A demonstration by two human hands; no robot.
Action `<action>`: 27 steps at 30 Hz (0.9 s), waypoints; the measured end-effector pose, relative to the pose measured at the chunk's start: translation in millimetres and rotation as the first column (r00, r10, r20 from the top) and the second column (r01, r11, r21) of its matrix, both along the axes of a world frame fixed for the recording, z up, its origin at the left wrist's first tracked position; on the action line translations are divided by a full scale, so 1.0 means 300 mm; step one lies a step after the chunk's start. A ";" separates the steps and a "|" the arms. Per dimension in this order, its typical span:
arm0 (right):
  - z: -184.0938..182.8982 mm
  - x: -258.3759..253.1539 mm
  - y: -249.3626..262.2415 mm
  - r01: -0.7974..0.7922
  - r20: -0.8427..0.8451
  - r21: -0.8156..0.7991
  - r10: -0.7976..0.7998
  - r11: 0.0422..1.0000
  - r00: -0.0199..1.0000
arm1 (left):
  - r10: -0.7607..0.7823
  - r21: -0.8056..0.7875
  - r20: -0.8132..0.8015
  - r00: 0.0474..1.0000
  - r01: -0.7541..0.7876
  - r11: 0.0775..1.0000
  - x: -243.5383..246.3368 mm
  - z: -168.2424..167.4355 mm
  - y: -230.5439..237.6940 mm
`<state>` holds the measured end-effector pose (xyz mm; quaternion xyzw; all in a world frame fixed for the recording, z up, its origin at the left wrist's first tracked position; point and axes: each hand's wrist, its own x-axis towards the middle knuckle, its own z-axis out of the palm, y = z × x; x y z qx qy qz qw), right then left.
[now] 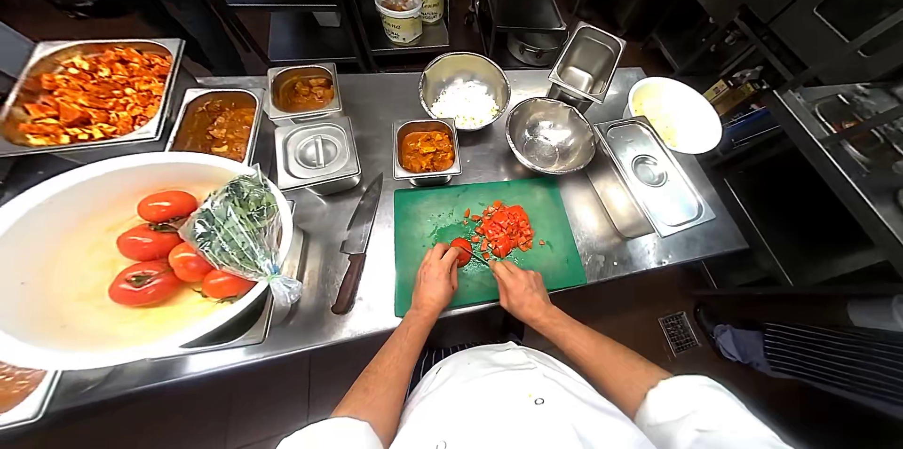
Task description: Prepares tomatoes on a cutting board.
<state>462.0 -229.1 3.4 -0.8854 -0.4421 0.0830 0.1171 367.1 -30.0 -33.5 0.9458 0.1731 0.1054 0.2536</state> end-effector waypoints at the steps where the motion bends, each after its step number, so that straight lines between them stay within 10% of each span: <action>1: -0.007 0.006 0.054 -0.017 0.006 0.016 0.017 1.000 1.000 | 0.003 0.007 0.004 1.000 -0.003 1.000 0.003 0.000 -0.001; 20: -0.047 -0.009 -0.055 -0.125 -0.154 -0.100 0.109 0.987 0.982 | -0.005 0.002 0.018 1.000 0.005 1.000 -0.010 -0.006 0.018; 27: -0.028 -0.027 -0.162 0.068 -0.097 -0.024 -0.071 0.997 0.993 | -0.322 -0.093 -0.357 0.877 0.310 0.946 0.118 0.107 0.101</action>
